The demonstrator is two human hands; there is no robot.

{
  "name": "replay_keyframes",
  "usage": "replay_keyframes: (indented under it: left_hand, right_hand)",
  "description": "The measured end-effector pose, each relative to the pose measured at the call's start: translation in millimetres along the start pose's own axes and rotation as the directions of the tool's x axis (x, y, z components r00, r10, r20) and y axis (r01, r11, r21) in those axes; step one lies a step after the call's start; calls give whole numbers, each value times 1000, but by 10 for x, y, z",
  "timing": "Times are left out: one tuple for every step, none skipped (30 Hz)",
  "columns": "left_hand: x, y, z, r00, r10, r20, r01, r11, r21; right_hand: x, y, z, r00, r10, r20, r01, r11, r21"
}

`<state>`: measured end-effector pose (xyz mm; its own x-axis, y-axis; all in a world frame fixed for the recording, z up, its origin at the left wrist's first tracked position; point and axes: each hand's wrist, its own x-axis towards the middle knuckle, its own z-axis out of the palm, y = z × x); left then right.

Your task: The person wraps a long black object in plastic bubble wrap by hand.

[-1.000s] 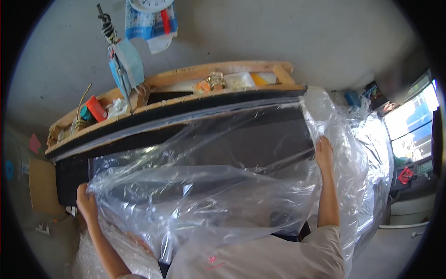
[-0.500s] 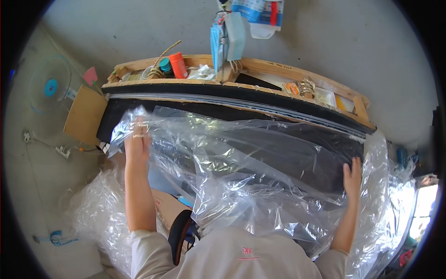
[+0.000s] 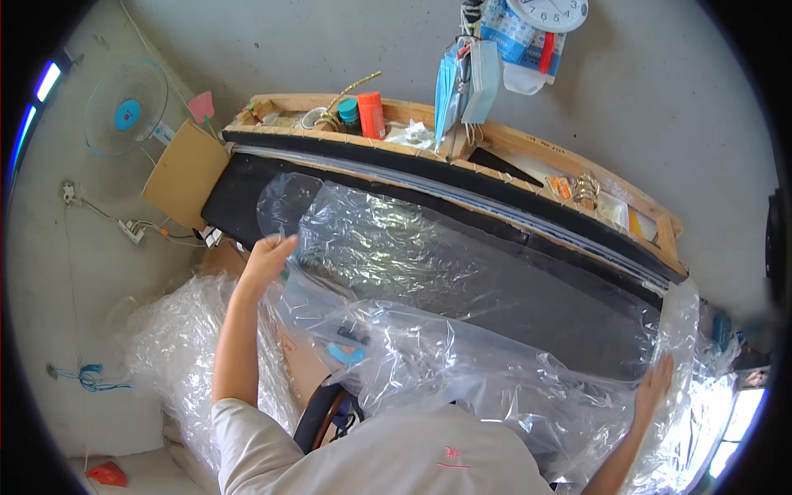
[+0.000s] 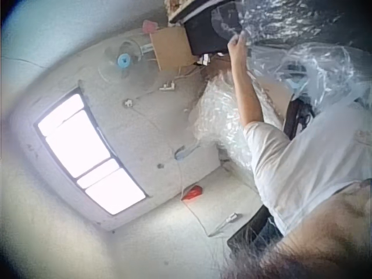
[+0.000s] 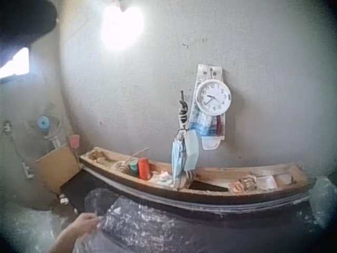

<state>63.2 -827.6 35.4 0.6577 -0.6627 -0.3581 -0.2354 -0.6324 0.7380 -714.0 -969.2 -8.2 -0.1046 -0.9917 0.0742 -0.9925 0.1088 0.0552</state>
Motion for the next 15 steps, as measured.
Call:
replay_keyframes:
  left_hand:
    - [-62, 204, 118, 994, 105, 27, -96, 968, -233]
    - [-73, 345, 148, 977, 211, 18, -181, 876, -447]
    - [6, 406, 131, 977, 210, 20, -180, 879, -442]
    - [101, 484, 112, 979, 200, 30, -171, 899, -403]
    - [148, 511, 53, 982, 185, 35, -159, 916, -369]
    - [487, -34, -135, 962, 175, -210, -203, 972, -120]
    - [561, -258, -252, 891, 371, -263, -209, 849, 486]
    - [501, -294, -127, 861, 323, -393, -98, 863, 495]
    - [429, -283, -33, 808, 274, -522, 24, 870, 492]
    - [348, -187, 49, 808, 274, -521, 25, 868, 496]
    - [218, -12, 217, 655, 593, -469, -277, 765, 581]
    - [57, 163, 419, 403, 826, -394, -520, 561, 644]
    - [-82, 367, 637, 314, 903, -294, -645, 430, 631]
    - [-136, 539, 802, 453, 883, -121, -688, 433, 582]
    - [-71, 634, 928, 579, 815, -19, -673, 491, 552]
  right_hand:
    - [75, -79, 82, 972, -88, -219, 148, 949, 278]
    - [149, -448, 98, 976, -77, -202, 149, 919, 366]
    - [187, -956, 47, 980, -72, -186, 150, 881, 449]
    - [137, -1375, -19, 996, -49, -76, 65, 974, 217]
    - [104, -1634, -91, 1000, -8, 24, 9, 999, -41]
    - [126, -1574, -75, 995, -102, -3, 102, 995, -3]
    - [131, -1358, -9, 995, -97, -15, 97, 995, 1]
    - [67, -1053, 41, 987, -157, -29, 158, 987, 9]
    - [-23, -860, 76, 974, -224, -38, 225, 974, 25]
    - [-101, -769, -3, 983, -184, 12, 184, 983, 4]
    - [-113, -662, -19, 984, -180, 15, 180, 984, -4]
    - [-79, -516, -26, 985, -142, 99, 129, 984, 125]
    - [-32, -363, -38, 975, -118, 190, 69, 967, 244]
    - [44, -243, 121, 986, -93, 139, 50, 957, 287]
    - [59, -462, 114, 985, -102, 140, 59, 958, 282]
